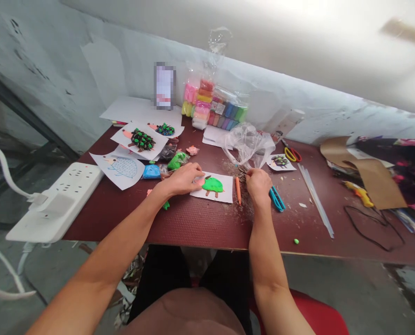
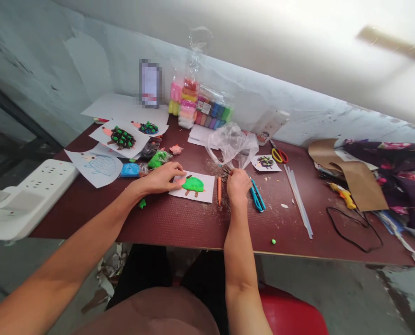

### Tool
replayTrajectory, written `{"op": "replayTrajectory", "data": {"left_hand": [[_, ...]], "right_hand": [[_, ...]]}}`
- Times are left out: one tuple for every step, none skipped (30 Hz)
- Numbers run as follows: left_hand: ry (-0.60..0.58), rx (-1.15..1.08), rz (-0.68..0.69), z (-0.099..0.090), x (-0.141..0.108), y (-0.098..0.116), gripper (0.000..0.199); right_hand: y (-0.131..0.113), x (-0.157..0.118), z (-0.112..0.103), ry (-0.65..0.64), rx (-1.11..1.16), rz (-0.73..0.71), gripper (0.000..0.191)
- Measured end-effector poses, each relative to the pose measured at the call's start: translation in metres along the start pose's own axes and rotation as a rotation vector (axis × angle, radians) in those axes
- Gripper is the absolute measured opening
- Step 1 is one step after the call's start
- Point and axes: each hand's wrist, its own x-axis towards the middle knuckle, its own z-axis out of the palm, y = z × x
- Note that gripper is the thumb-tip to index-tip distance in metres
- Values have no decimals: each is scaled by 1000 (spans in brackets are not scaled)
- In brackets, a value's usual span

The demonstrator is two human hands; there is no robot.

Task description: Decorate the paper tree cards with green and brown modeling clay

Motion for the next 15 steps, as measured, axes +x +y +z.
{"op": "replayTrajectory", "data": {"left_hand": [[0, 2, 0, 0, 0, 0, 31], [1, 4, -1, 0, 0, 0, 32], [2, 5, 0, 0, 0, 1, 34], [2, 4, -1, 0, 0, 2, 37], [-2, 4, -4, -1, -1, 2, 40], [-9, 5, -8, -2, -1, 3, 43], [-18, 8, -13, -2, -1, 4, 45], [-28, 11, -17, -3, -1, 5, 45], [-37, 16, -19, -3, -1, 6, 45], [-42, 20, -19, -4, -1, 6, 44], [-42, 23, -16, -4, -1, 6, 44], [-40, 24, -12, -4, -1, 6, 43], [-36, 25, -6, -3, -2, 6, 43], [-31, 25, -2, -3, -2, 5, 42], [-26, 25, 2, -3, -2, 4, 41]], "right_hand": [[0, 0, 1, 4, -7, -4, 31], [0, 1, 1, 11, -14, -11, 31], [0, 1, 2, 19, -22, -15, 32], [0, 1, 3, 26, -29, -17, 33], [0, 1, 3, 31, -36, -17, 33], [0, 0, 3, 33, -42, -16, 34], [0, 0, 3, 33, -47, -13, 34], [-1, -1, 4, 32, -51, -10, 34], [-1, -1, 4, 32, -56, -9, 34], [-1, -1, 4, 34, -60, -14, 34], [-1, -2, 5, 36, -65, -21, 34], [-2, -2, 6, 40, -69, -33, 34], [-2, -2, 6, 45, -72, -47, 35], [-2, -2, 7, 49, -73, -59, 35], [-2, -2, 7, 53, -74, -64, 36]]}}
